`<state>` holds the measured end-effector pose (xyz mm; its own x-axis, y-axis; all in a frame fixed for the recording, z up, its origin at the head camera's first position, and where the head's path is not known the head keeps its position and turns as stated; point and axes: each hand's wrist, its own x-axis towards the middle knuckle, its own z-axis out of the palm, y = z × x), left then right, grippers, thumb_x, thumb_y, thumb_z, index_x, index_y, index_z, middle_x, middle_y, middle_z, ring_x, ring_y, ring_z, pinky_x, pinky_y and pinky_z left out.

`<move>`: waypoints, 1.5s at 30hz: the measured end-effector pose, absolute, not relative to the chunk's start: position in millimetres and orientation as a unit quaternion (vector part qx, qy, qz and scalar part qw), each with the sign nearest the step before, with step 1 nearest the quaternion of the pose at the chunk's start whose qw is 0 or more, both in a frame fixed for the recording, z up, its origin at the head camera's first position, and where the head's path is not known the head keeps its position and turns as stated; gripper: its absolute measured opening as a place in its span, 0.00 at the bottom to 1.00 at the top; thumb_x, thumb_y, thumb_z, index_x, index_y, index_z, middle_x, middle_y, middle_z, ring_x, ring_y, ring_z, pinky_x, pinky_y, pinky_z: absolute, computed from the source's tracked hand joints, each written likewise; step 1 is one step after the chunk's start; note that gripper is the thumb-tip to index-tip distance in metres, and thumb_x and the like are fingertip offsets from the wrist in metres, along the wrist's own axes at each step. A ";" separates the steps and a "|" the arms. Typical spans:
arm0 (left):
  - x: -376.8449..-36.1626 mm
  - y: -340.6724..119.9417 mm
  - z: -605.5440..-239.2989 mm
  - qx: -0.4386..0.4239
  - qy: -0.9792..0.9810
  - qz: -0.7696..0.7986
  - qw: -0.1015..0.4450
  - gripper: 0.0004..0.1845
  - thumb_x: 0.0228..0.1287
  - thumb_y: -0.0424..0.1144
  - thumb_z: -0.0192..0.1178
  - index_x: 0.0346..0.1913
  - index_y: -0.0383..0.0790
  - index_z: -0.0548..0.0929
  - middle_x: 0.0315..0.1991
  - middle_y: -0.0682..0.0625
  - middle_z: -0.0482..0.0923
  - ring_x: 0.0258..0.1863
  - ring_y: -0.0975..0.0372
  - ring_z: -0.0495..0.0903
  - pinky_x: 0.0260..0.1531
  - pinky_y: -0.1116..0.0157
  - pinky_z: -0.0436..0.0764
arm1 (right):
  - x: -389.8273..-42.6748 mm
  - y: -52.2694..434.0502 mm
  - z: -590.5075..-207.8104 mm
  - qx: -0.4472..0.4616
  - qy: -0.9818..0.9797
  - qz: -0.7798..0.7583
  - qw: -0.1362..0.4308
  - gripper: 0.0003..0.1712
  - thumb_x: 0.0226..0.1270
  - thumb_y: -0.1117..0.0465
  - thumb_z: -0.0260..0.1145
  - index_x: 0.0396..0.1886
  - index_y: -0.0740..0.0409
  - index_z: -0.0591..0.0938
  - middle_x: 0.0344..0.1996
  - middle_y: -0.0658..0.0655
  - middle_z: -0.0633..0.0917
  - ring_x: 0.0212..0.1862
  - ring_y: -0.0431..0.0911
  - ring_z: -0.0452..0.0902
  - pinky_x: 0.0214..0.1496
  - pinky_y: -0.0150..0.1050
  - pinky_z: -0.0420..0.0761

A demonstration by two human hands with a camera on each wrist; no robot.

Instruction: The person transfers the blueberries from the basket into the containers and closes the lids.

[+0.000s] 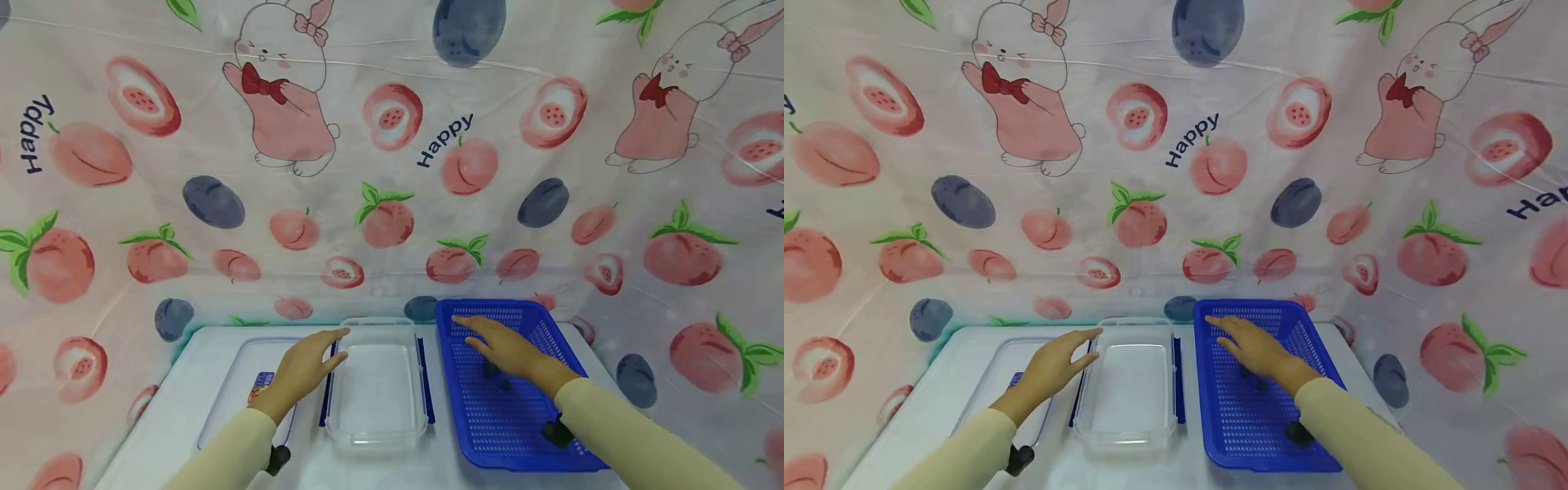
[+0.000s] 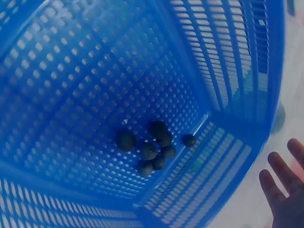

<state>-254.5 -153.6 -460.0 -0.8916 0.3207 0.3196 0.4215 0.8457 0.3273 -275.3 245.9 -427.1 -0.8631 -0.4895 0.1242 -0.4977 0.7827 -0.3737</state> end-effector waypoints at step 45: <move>-201.8 -132.1 -523.8 0.064 -0.857 -0.494 0.136 0.15 0.59 0.40 0.70 0.49 0.42 0.87 0.45 0.45 0.87 0.34 0.60 0.86 0.27 0.71 0.79 | -275.2 329.0 -525.1 -0.001 -0.921 0.386 0.061 0.17 0.69 0.66 0.63 0.52 0.74 0.80 0.47 0.72 0.82 0.54 0.67 0.75 0.51 0.58 0.77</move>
